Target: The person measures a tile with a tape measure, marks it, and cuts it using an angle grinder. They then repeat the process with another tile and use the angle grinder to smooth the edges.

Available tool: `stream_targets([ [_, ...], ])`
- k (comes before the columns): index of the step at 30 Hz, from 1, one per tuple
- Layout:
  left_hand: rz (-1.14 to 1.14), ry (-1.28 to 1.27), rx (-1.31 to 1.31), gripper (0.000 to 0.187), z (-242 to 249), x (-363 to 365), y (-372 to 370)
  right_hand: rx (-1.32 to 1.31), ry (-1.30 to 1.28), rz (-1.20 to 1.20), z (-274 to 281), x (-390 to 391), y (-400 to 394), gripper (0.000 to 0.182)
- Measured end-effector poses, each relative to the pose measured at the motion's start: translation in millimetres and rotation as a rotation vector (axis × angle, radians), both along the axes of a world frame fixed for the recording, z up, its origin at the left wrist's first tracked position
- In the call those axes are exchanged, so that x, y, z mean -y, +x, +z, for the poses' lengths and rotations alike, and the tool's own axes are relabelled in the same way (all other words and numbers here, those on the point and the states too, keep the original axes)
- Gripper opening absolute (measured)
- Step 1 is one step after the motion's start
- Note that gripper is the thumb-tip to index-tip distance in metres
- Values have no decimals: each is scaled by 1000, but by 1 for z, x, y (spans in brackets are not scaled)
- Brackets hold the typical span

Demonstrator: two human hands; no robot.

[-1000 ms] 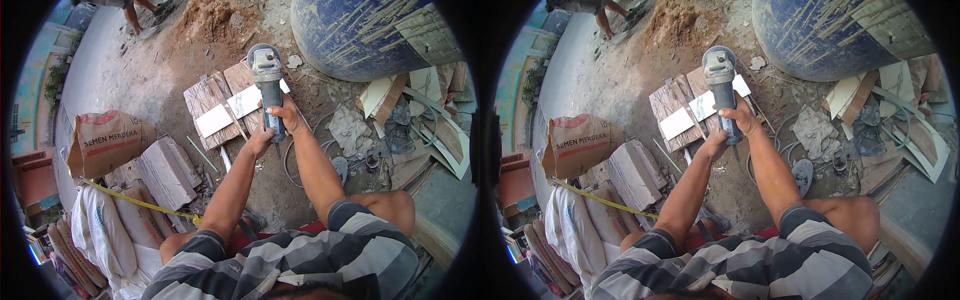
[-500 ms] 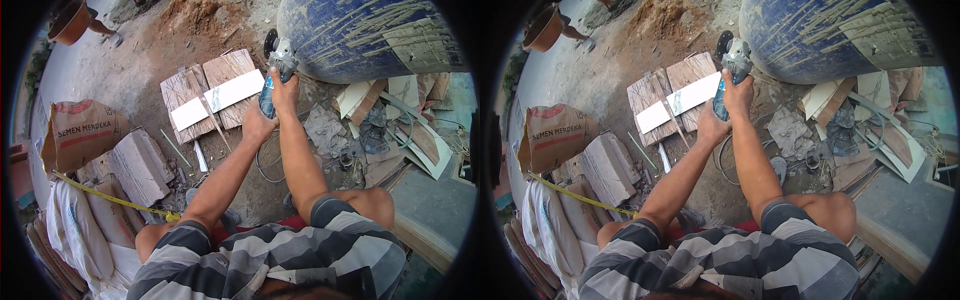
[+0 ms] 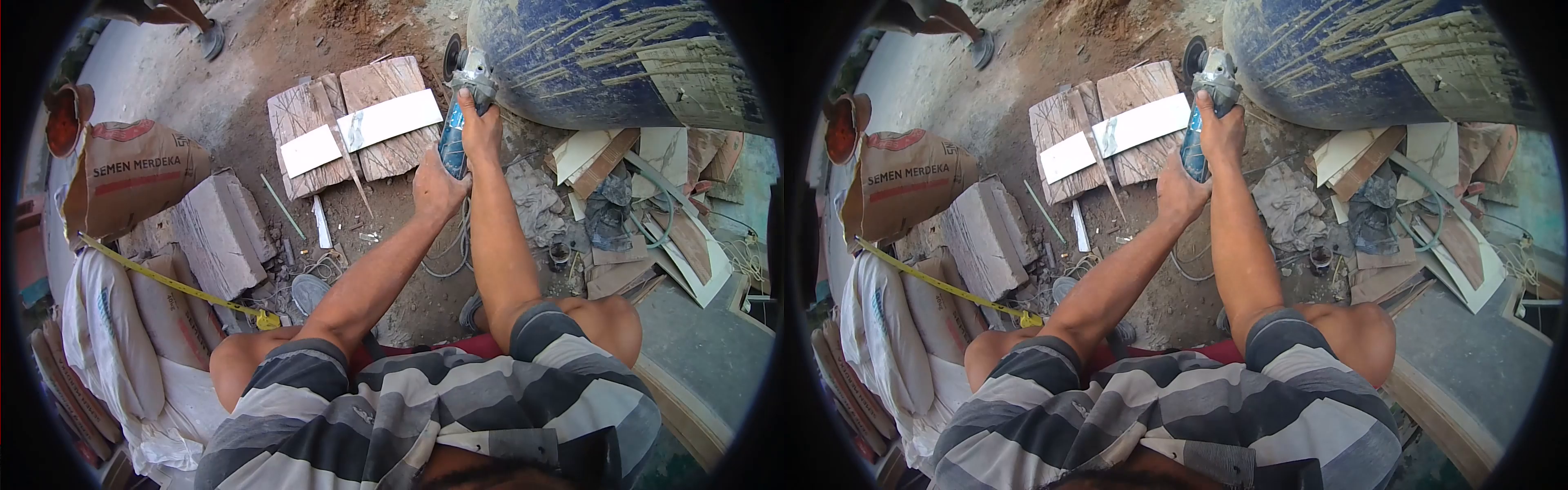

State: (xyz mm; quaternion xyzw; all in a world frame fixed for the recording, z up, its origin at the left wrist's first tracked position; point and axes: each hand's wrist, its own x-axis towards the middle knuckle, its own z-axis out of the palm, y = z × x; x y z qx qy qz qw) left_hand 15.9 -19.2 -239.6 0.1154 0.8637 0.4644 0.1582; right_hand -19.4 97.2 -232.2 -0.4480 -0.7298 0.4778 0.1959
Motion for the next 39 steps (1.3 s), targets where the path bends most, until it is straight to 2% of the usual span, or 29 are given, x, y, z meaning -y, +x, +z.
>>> stream_targets([
  [1, 0, 0, -2, 62, 2, -2, 2, -45, 5, -7, 6, 0, 2, 87],
  [3, 0, 74, 57, 74, 6, -4, 6, -56, -18, -12, 16, -1, 8, 89],
  [5, -9, 136, 66, 72, 8, -5, 9, 27, 85, 13, 23, -3, 11, 85],
  [6, -3, 199, 83, 70, 7, -5, 11, 27, 88, 9, 18, -8, 13, 85],
  [7, -2, 202, 84, 70, -1, -5, 10, -53, 29, 102, 11, -15, 15, 78],
  [9, -163, 518, 253, 68, -21, -3, 1, -129, -34, 200, 8, -24, 27, 71],
  [10, -166, 662, 377, 65, -22, -2, 0, -186, -370, 334, 20, -25, 37, 65],
  [11, -160, 659, 378, 65, -23, 3, 1, -242, -709, 464, 27, -23, 44, 59],
  [12, -207, 730, 436, 65, -16, 8, -4, -282, -716, 499, 23, -21, 47, 47],
  [13, -252, 803, 493, 64, -12, 12, -8, -282, -716, 509, 18, -19, 46, 47],
  [15, -291, 832, 516, 62, -19, 18, -15, -364, -539, 541, 7, -10, 43, 40],
  [17, -560, 763, 547, 66, -29, 16, -24, -402, -529, 533, -2, -2, 40, 41],
  [19, -554, 712, 599, 67, -38, 15, -26, -155, -12, 368, -1, 5, 35, 47],
  [20, -539, 759, 615, 67, -42, 16, -25, -126, 31, 359, 0, 7, 36, 53],
  [21, -532, 806, 626, 67, -43, 15, -26, -129, 33, 361, 2, 10, 36, 53],
  [23, -533, 824, 694, 67, -49, 16, -28, -212, -168, 385, 1, 13, 41, 52],
  [24, -553, 805, 732, 68, -53, 18, -28, -273, -450, 507, 9, 11, 43, 52],
  [27, -578, 760, 743, 67, -59, 22, -25, -163, -486, 546, -2, 4, 46, 50],
  [29, -593, 751, 786, 68, -60, 21, -25, -207, -449, 533, -9, 4, 45, 50],
  [31, -670, 626, 707, 75, -71, 30, -48, -73, -148, 467, -7, 10, 43, 52],
  [32, -773, 318, 549, 82, -79, 37, -70, 22, -15, 431, -20, 7, 40, 59],
  [33, -861, 16, 381, 88, -86, 45, -86, 18, -22, 412, -19, 8, 40, 59],
  [35, -536, -376, 10, 97, -70, 56, -111, 312, 187, 353, -7, 13, 31, 65],
  [37, -404, -549, -375, 105, -83, 68, -127, 371, 150, 323, 2, 15, 25, 69],
  [39, -409, -684, -454, 112, -93, 72, -140, 490, 131, 387, 6, 18, 21, 69],
])
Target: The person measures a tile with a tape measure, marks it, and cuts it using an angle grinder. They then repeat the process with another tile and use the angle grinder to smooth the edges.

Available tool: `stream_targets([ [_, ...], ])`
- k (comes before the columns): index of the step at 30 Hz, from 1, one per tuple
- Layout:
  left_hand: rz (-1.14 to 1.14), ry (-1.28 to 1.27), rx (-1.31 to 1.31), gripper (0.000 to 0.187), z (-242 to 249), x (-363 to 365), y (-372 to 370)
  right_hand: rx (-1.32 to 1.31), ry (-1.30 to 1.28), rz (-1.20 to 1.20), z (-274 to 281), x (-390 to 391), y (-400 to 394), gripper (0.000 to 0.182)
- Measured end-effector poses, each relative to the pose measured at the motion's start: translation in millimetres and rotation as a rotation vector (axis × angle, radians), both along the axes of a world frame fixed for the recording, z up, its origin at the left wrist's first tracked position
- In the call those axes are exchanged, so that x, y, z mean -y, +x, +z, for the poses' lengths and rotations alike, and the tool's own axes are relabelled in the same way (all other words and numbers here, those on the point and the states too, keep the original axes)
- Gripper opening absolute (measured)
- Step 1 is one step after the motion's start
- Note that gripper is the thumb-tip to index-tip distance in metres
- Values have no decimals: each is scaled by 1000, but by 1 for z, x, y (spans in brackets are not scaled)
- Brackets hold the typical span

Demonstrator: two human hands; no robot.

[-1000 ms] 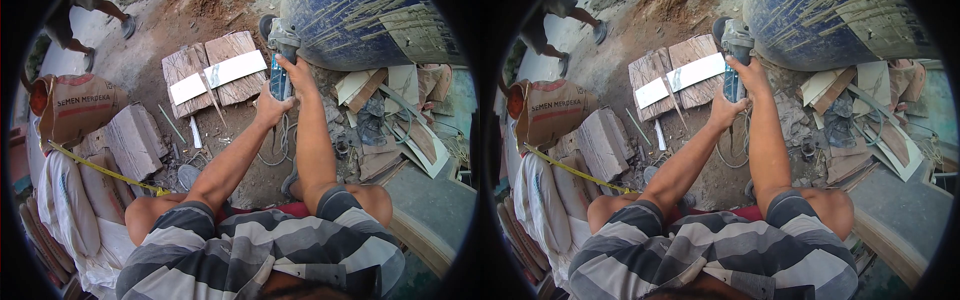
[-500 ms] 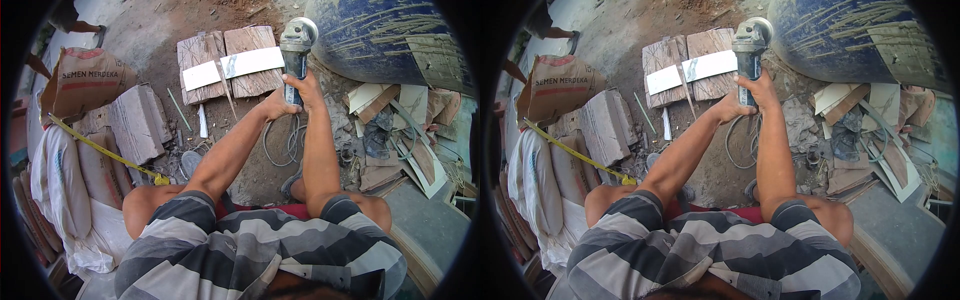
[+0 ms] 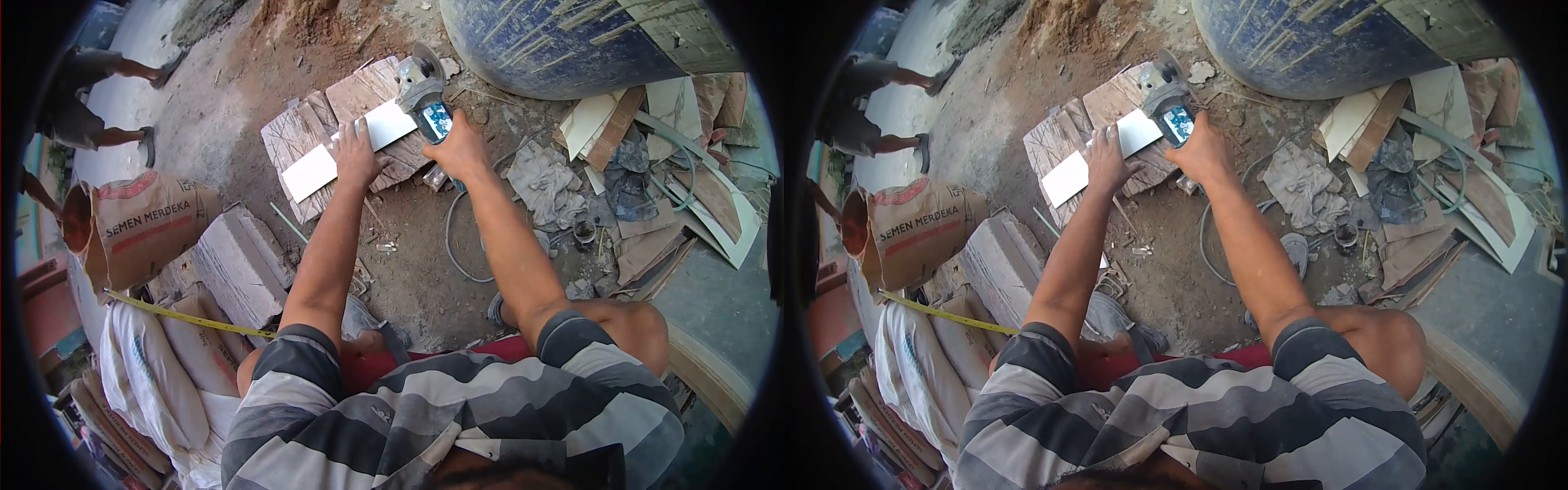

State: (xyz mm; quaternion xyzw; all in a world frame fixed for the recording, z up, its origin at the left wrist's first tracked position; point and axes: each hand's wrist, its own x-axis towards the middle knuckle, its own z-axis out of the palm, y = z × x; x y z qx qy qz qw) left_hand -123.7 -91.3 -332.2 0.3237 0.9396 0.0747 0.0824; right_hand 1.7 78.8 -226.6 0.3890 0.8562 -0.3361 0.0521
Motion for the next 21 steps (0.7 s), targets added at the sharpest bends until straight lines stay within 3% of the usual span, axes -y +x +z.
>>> stream_targets([
  [4, 11, -164, 79, 114, -4, 2, -16, 44, -53, 29, -8, 7, -6, 74],
  [14, -44, -7, 35, 111, -21, -16, -44, -44, -116, -3, -34, 5, -26, 64],
  [16, -40, -24, 18, 111, -23, -32, -48, -3, -125, -11, -32, 0, -34, 73],
  [21, -102, 4, 26, 107, -19, -30, -56, -35, -129, -81, -43, -12, -53, 63],
])
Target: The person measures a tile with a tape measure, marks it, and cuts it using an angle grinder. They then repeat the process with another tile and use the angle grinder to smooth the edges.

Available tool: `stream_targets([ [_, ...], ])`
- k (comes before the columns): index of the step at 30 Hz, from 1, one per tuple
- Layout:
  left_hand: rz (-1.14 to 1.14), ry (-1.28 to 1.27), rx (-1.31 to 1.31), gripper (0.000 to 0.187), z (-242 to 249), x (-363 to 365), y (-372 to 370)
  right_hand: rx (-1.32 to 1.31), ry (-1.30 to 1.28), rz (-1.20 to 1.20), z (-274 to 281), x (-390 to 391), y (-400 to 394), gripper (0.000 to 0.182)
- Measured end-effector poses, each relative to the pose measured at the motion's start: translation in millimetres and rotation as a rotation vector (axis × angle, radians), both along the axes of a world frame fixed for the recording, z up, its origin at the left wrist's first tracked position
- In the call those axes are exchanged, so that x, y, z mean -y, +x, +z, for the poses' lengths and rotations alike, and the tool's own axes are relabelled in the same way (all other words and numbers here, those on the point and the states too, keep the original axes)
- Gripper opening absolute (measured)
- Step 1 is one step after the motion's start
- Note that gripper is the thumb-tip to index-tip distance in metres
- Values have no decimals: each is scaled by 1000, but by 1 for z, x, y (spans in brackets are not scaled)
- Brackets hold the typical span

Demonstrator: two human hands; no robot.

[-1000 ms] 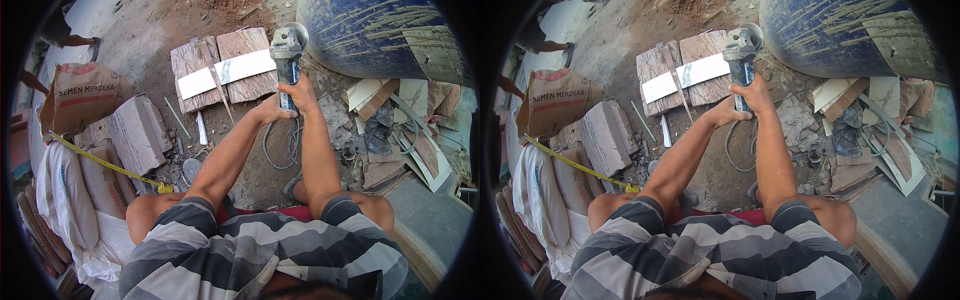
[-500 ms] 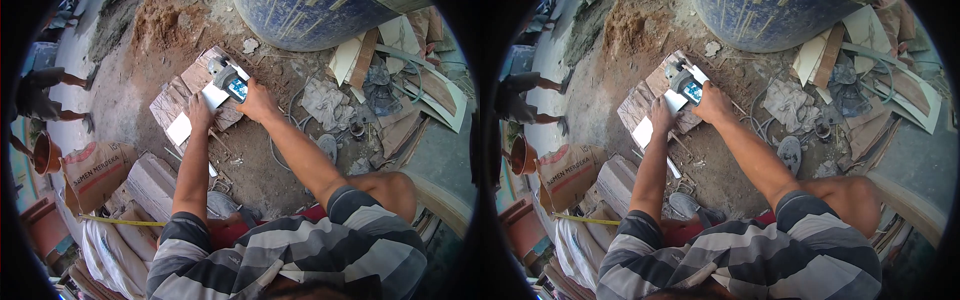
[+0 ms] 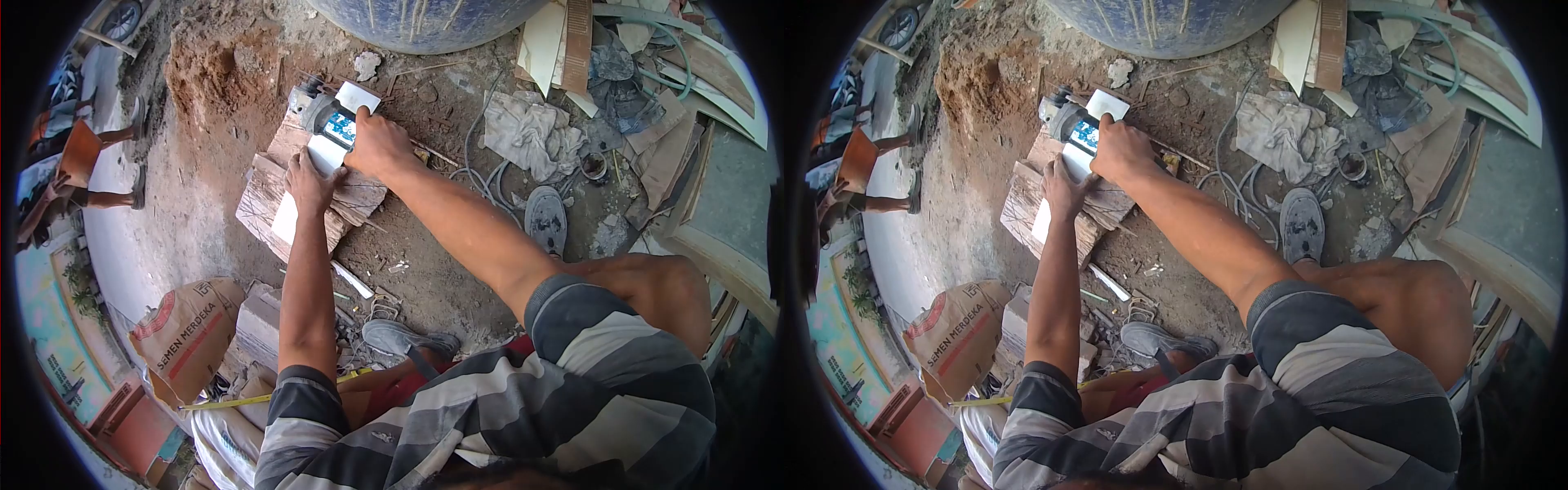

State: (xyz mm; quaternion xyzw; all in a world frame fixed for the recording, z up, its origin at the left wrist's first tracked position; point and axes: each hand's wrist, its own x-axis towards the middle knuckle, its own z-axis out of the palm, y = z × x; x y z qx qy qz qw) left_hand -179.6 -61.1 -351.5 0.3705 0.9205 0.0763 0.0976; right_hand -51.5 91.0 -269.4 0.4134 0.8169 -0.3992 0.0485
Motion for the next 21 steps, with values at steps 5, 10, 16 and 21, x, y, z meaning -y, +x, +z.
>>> stream_targets([
  [5, -57, -15, -13, 100, 2, -3, -1, -3, 18, 19, -15, 2, -2, 58],
  [10, -12, -47, -7, 101, 4, -5, -1, 12, 0, -10, -28, -1, -6, 63],
  [16, -34, -98, -12, 105, 12, -7, -2, -2, 7, -17, -29, -2, -6, 62],
  [21, 27, -144, 18, 106, 17, -13, 2, 32, 20, -12, -31, -7, -4, 60],
])
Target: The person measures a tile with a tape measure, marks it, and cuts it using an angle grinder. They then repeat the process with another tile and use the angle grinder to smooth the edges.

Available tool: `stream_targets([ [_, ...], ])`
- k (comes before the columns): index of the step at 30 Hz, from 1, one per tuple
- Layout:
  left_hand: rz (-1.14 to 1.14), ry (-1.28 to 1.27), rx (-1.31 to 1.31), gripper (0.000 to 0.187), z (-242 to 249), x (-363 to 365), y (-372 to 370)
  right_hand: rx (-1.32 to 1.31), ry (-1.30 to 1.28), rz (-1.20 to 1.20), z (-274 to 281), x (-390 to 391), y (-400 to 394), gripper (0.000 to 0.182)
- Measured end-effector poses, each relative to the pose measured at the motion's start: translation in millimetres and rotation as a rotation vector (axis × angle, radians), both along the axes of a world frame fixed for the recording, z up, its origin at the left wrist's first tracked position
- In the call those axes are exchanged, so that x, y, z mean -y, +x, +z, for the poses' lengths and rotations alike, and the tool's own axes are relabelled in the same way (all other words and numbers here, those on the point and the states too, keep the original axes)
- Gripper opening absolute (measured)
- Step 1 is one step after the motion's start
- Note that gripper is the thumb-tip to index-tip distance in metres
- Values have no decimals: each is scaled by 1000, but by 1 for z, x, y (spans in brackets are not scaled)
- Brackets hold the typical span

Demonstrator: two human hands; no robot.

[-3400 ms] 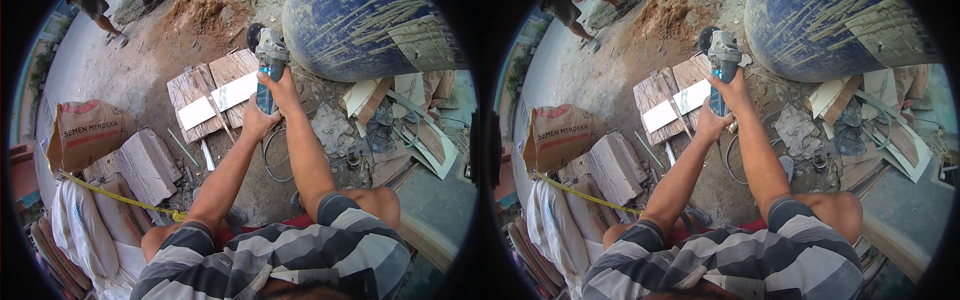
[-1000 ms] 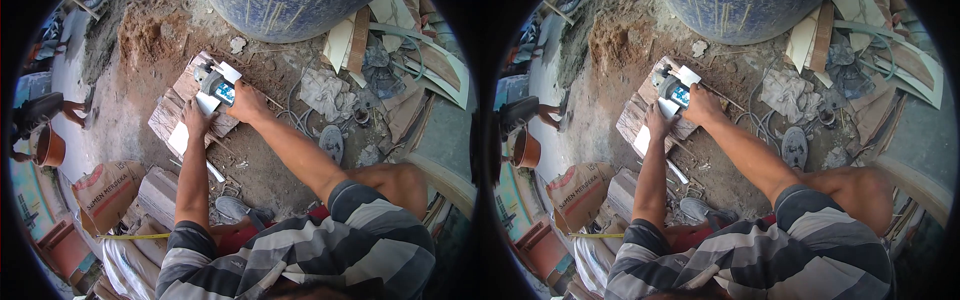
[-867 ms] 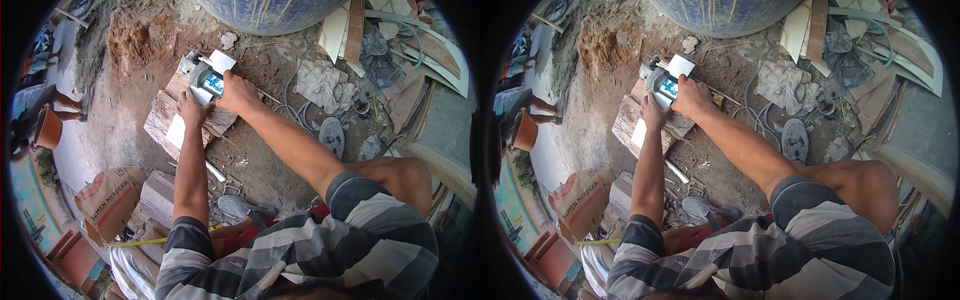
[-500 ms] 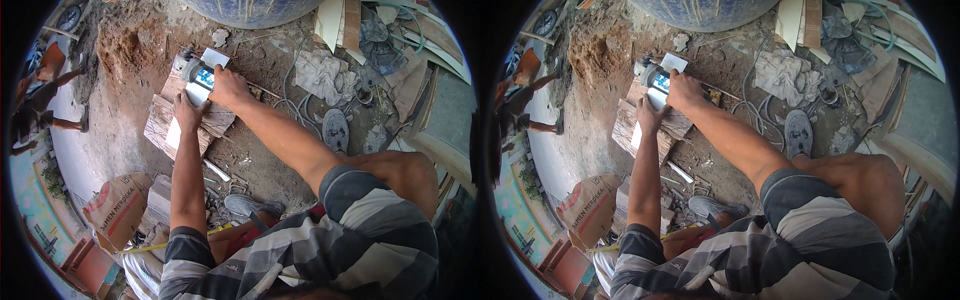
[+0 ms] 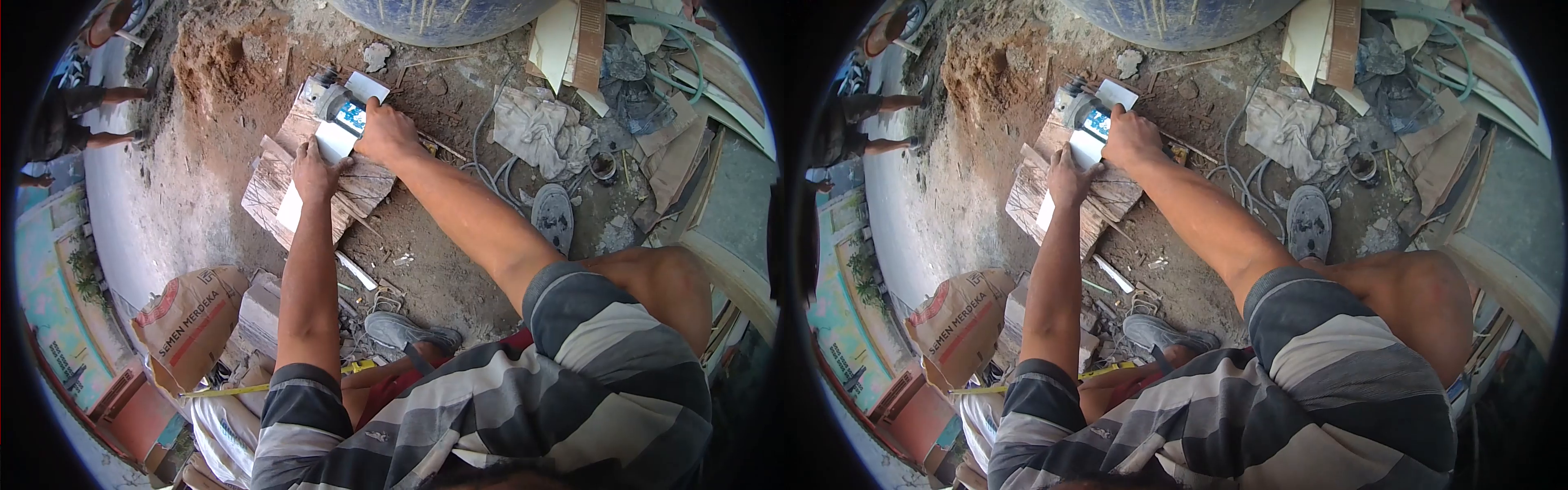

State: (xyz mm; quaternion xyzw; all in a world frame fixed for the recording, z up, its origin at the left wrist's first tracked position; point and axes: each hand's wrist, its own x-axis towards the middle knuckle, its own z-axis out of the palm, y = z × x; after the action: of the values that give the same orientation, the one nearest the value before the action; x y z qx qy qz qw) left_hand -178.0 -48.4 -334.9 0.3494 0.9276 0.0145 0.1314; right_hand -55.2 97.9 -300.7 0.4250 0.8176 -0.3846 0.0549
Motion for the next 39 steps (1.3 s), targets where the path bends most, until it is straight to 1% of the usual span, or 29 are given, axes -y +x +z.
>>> stream_targets([
  [1, -3, 16, -3, 106, -3, 2, -3, 15, 4, 17, 2, 3, -5, 58],
  [2, -41, 59, -44, 101, -7, 6, -3, 22, -13, 14, 2, 3, -5, 61],
  [3, -44, 76, -82, 100, -7, 7, -1, 32, 10, 11, 2, 5, -5, 63],
  [4, -4, 26, -24, 101, 5, 4, 3, 26, 10, 22, 8, 6, -3, 65],
  [6, -15, 68, -89, 101, -1, 6, 3, 31, 65, 8, 2, 7, -7, 68],
  [8, 35, 21, -19, 109, -3, 4, 1, 38, 47, 6, 1, 6, -6, 67],
  [11, 9, 27, -25, 105, -3, 5, 1, 31, 33, 12, 3, 5, -5, 68],
  [12, -5, 46, -43, 105, -2, 6, 2, 23, 42, -1, 4, 6, -5, 67],
  [14, 36, 34, 12, 105, -2, 3, 1, 44, 25, 1, 6, 5, -7, 65],
  [17, 17, 54, -21, 104, -5, 5, 1, 7, 20, -20, 0, 7, -5, 64],
  [18, 2, 61, -23, 104, -4, 2, 1, 22, 2, -18, 2, 8, -4, 64],
  [20, 43, 31, 8, 106, -2, 2, 2, 18, -37, -25, -1, 8, -5, 63],
  [23, 41, 32, 17, 105, -1, 1, 3, -37, -32, -41, -8, 9, -5, 63],
  [39, 54, 34, 26, 107, 0, 1, 2, 1, -68, -19, -1, 6, -10, 61],
])
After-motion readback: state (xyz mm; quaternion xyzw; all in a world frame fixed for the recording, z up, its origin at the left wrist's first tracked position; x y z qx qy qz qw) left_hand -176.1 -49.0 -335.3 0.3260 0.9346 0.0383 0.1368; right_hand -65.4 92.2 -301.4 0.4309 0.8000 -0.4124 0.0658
